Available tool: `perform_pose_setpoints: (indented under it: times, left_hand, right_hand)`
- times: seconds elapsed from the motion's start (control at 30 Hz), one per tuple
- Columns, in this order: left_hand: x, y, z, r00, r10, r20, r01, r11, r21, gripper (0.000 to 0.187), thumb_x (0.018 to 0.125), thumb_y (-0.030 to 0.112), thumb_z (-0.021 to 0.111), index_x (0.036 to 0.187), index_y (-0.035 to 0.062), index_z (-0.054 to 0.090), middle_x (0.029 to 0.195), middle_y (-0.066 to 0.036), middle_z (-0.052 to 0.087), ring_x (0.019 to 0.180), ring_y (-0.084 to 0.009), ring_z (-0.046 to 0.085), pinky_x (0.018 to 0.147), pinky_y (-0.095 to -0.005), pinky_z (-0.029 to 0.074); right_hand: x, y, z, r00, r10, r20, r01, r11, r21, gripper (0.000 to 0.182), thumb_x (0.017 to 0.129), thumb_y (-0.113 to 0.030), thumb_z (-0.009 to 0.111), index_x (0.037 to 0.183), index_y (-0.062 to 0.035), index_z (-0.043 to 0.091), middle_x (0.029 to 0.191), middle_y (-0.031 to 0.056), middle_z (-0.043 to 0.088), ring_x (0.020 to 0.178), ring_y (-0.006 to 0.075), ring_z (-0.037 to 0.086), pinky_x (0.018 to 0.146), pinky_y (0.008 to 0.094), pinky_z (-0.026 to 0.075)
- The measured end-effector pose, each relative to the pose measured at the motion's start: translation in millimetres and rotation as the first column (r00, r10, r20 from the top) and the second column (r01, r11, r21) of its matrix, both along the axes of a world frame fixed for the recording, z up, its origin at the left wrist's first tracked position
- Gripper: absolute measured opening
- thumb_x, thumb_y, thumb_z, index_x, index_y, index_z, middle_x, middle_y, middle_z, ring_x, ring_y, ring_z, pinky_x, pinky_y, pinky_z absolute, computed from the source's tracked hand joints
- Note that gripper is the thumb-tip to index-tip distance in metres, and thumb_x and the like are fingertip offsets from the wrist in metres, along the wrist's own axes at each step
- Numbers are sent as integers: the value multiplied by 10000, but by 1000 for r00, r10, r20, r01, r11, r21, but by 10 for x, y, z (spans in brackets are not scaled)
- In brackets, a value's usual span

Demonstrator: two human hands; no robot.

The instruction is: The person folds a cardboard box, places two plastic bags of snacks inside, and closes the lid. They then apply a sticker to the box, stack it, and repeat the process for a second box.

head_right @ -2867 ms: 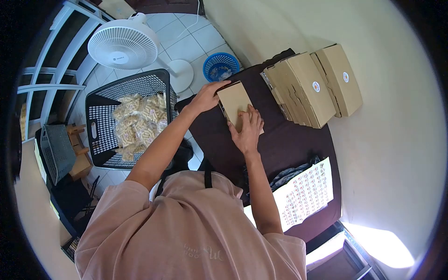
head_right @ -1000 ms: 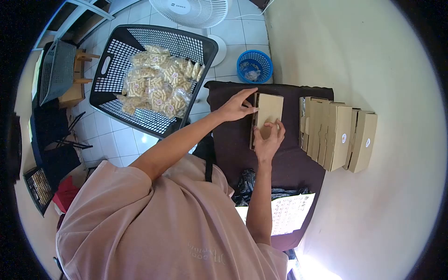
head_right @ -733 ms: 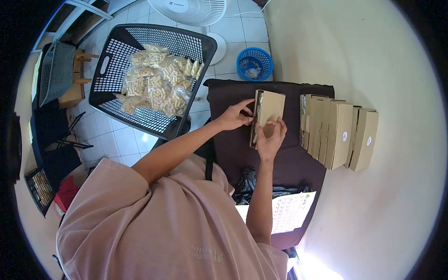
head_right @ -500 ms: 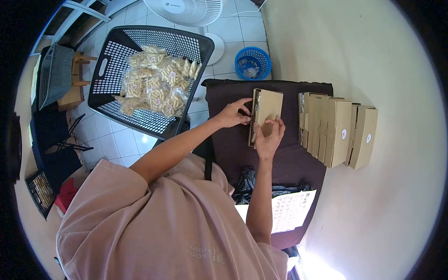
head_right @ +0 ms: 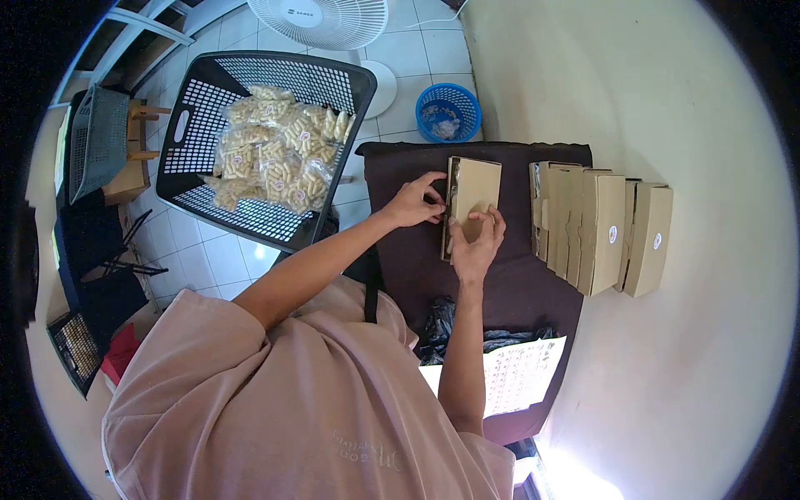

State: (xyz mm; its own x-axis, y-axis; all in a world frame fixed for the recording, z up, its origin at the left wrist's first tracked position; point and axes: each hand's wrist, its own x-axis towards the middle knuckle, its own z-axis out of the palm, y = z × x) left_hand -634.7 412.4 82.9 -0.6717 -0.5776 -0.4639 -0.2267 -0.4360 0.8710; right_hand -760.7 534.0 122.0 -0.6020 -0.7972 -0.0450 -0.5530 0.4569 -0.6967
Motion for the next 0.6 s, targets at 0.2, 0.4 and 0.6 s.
perform_pose_setpoints:
  times: [0.2,0.4,0.6]
  left_hand:
    - [-25,33,34,997,-20,80,30,990,-135,638,844,-22,662,1407,-16,361,1002,-223,680,799,-273,731,708,-351,629]
    - [-38,28,39,994,-19,105,37,985,-167,607,849,-14,651,1383,-15,363,930,-224,700,784,-270,733,693,-351,619]
    - [-51,48,58,997,-2,77,10,995,-97,585,871,-35,621,1382,-19,336,882,-233,700,782,-278,729,693,-366,626]
  right_hand:
    - [-1,9,-28,1000,15,-21,-15,1000,-18,343,757,-183,811,992,-63,592,1335,191,460,1274,383,429,1052,481,345]
    - [54,-9,5,1000,-11,-28,11,1000,-4,333,758,-182,803,991,-63,597,1330,183,469,1250,394,440,1038,484,359]
    - [42,28,-163,989,-16,-144,14,1000,-10,274,750,-151,789,962,-59,642,1349,157,467,1235,396,444,1028,493,371]
